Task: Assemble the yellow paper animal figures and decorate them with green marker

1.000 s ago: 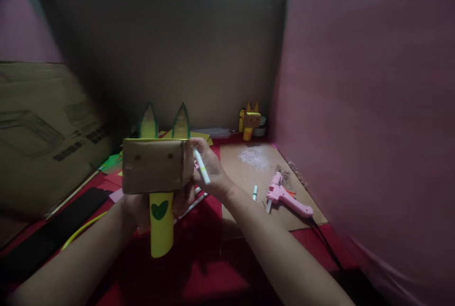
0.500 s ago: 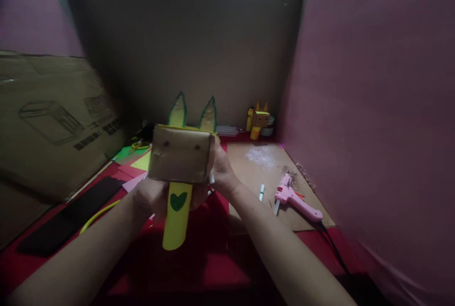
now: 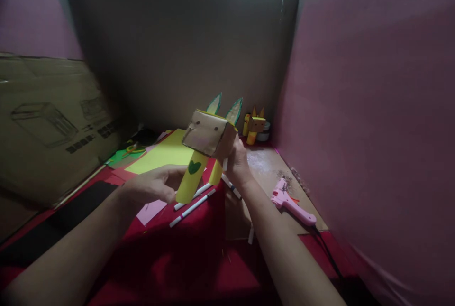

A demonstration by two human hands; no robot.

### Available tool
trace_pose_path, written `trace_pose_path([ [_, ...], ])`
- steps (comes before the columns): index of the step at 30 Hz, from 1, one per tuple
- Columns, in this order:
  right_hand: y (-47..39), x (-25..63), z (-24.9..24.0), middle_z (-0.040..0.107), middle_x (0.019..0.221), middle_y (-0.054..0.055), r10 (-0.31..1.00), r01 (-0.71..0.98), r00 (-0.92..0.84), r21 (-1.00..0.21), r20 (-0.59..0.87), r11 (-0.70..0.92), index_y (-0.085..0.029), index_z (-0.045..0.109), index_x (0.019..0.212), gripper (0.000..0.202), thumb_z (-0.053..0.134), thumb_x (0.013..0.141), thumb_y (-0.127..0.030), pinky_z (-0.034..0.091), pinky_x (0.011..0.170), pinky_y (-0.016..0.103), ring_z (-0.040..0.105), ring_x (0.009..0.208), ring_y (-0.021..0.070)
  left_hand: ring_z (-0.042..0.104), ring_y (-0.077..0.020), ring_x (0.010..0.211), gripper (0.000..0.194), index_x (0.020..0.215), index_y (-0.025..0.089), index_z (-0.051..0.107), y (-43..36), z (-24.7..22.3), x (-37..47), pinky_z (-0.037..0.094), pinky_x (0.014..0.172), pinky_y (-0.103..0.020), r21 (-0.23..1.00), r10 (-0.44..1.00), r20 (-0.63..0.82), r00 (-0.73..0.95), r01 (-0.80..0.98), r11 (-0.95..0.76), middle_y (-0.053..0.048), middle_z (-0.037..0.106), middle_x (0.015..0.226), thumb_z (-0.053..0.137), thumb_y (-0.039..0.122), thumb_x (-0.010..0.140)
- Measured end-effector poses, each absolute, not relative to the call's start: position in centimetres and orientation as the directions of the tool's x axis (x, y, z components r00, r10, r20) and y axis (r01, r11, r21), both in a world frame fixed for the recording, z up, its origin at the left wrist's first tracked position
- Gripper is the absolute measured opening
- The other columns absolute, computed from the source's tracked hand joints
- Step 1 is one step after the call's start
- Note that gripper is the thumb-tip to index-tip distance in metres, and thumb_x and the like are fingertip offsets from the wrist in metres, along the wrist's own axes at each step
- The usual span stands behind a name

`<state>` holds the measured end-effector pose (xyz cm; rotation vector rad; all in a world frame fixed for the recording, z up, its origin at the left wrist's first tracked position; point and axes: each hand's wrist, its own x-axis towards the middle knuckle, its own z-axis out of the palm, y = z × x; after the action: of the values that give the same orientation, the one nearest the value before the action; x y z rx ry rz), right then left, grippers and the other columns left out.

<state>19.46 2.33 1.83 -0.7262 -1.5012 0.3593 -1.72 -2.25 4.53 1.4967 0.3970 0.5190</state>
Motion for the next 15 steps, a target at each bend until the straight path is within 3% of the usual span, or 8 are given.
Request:
trace_pose_path([
  [3, 2.2, 19.5, 1.9, 0.069, 0.094, 0.003, 0.625, 0.238, 0.064, -0.62, 0.778, 0.747, -0.022, 0.064, 0.106, 0.039, 0.077, 0.07, -0.031, 0.054, 0.084, 0.036, 0.064, 0.09, 0.0232, 0.054, -0.013, 0.067, 0.036, 0.091, 0.013, 0.072, -2.4, 4.5, -1.4, 0.041, 0.06, -0.021, 0.997, 0.595, 0.065, 0.801, -0.082, 0.002, -0.003, 0.066, 0.078, 0.087, 0.027, 0.061],
  [8, 2.5, 19.4, 1.9, 0.068, 0.095, 0.004, 0.626, 0.242, 0.083, -0.625, 0.775, 0.742, -0.022, 0.06, 0.107, 0.039, 0.071, 0.071, -0.032, 0.054, 0.079, 0.034, 0.062, 0.088, 0.0219, 0.053, -0.0114, 0.063, 0.03, 0.086, 0.014, 0.071, -2.7, 4.1, -0.8, 0.04, 0.058, -0.021, 0.995, 0.593, 0.059, 0.803, -0.092, 0.026, 0.0, 0.065, 0.072, 0.085, 0.02, 0.06],
  [15, 3.4, 20.2, 2.1, 0.066, 0.092, 0.003, 0.632, 0.235, 0.047, -0.624, 0.773, 0.745, -0.022, 0.06, 0.099, 0.031, 0.07, 0.073, -0.034, 0.053, 0.081, 0.036, 0.061, 0.085, 0.0211, 0.062, -0.0217, 0.092, 0.046, 0.108, 0.013, 0.07, -2.9, 3.3, 0.4, 0.044, 0.084, -0.03, 0.988, 0.613, 0.071, 0.787, -0.14, 0.065, -0.007, 0.071, 0.098, 0.081, 0.016, 0.062],
])
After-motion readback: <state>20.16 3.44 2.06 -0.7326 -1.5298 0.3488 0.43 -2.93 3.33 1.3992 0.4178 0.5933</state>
